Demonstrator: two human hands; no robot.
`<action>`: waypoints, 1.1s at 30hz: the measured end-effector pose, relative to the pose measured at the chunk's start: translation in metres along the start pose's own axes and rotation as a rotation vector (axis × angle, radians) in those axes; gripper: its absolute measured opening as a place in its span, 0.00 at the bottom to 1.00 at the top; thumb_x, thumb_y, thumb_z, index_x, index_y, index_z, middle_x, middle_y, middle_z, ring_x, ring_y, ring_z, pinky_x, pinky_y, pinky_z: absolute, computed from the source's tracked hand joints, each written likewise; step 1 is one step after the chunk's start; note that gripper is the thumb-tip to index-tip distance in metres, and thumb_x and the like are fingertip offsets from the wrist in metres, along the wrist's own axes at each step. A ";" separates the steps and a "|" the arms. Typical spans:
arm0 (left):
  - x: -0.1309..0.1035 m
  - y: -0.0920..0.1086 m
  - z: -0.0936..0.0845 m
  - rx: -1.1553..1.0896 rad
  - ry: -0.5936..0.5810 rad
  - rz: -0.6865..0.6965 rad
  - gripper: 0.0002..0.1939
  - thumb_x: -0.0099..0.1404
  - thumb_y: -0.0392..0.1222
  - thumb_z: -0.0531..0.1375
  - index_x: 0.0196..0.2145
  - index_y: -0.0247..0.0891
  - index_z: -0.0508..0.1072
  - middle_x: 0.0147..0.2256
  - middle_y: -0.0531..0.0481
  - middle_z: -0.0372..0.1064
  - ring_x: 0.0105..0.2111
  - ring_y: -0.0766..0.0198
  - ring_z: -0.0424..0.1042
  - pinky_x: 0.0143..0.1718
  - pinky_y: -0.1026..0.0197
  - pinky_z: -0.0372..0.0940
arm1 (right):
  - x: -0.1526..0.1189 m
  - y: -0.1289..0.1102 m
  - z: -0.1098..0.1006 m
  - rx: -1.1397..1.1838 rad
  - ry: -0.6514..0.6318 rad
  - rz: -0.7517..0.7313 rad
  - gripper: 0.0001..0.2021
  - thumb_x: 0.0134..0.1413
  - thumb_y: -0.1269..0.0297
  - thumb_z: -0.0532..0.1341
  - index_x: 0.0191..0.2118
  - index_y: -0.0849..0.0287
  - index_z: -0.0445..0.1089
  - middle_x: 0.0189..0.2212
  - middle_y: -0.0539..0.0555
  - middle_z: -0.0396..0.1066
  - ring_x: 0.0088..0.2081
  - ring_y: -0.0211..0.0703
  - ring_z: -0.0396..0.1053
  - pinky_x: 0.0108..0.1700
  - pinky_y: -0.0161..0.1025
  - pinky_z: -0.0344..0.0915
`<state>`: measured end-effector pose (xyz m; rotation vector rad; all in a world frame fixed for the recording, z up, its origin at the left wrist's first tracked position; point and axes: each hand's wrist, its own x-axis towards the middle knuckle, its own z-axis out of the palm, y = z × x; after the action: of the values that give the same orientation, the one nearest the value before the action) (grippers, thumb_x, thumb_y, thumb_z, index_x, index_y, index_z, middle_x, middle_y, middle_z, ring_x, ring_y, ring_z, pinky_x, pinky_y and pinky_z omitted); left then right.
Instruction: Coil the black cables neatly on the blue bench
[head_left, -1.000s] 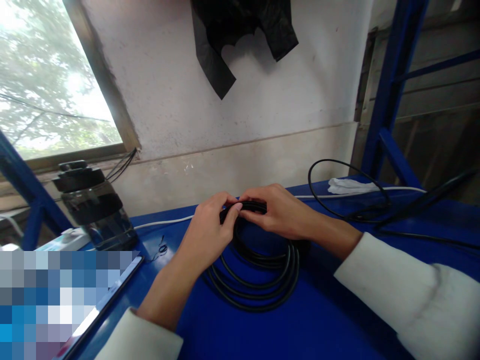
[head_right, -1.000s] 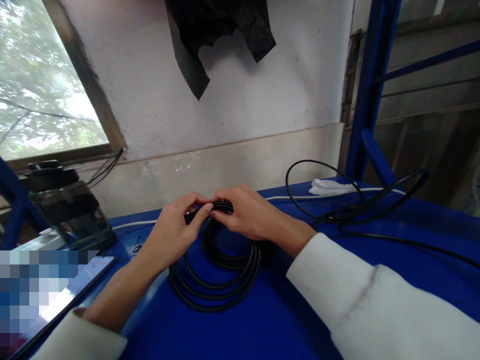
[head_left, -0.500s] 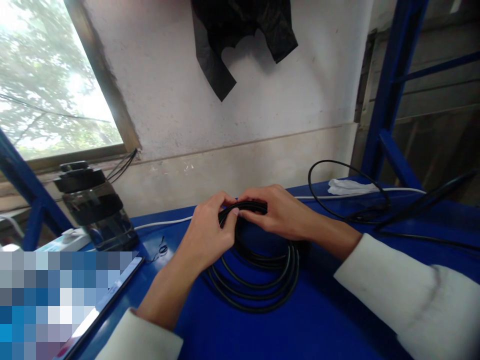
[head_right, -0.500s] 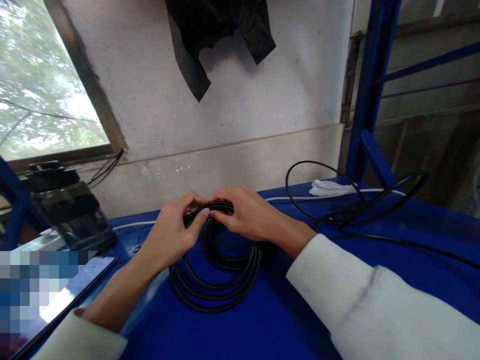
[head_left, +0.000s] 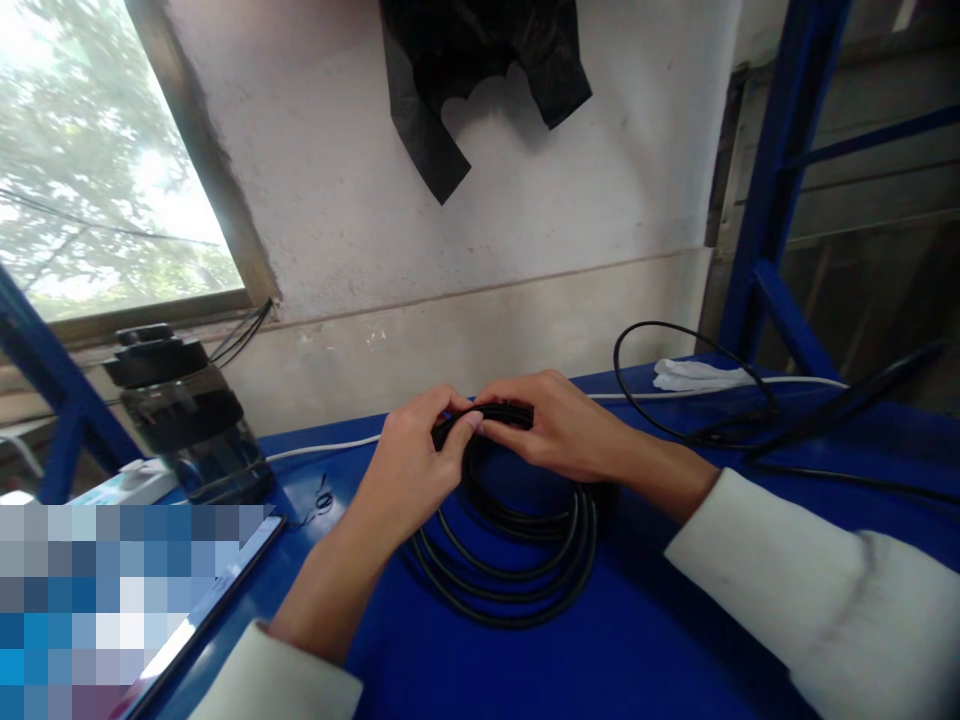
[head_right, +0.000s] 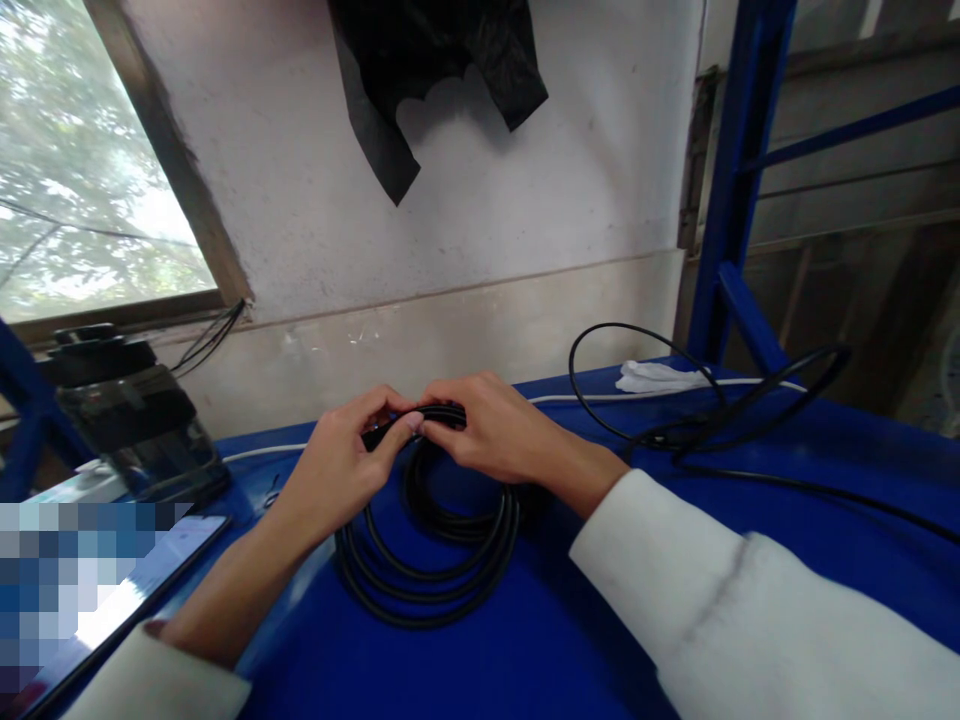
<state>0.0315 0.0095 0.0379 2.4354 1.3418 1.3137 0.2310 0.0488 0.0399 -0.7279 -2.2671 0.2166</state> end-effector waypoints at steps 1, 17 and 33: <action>0.000 0.000 0.000 0.000 0.000 0.000 0.04 0.72 0.38 0.62 0.39 0.39 0.77 0.35 0.52 0.77 0.35 0.62 0.75 0.39 0.60 0.64 | 0.000 0.000 0.000 0.000 0.000 0.002 0.09 0.67 0.63 0.64 0.46 0.60 0.80 0.35 0.53 0.81 0.34 0.43 0.74 0.36 0.36 0.62; -0.001 0.004 0.004 -0.022 0.020 -0.040 0.06 0.71 0.41 0.62 0.37 0.39 0.78 0.35 0.51 0.78 0.35 0.61 0.74 0.38 0.60 0.64 | 0.000 -0.002 -0.001 -0.018 0.001 0.016 0.08 0.66 0.63 0.64 0.42 0.60 0.81 0.32 0.53 0.80 0.31 0.42 0.71 0.35 0.37 0.60; 0.000 -0.002 0.009 -0.118 -0.008 -0.134 0.05 0.69 0.39 0.62 0.36 0.41 0.80 0.33 0.51 0.81 0.34 0.58 0.77 0.38 0.59 0.67 | -0.002 0.002 0.001 -0.008 -0.049 0.080 0.09 0.66 0.59 0.64 0.40 0.56 0.81 0.30 0.52 0.80 0.30 0.43 0.72 0.33 0.37 0.60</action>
<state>0.0367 0.0131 0.0314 2.2305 1.3584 1.3092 0.2323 0.0497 0.0375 -0.8268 -2.2883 0.2664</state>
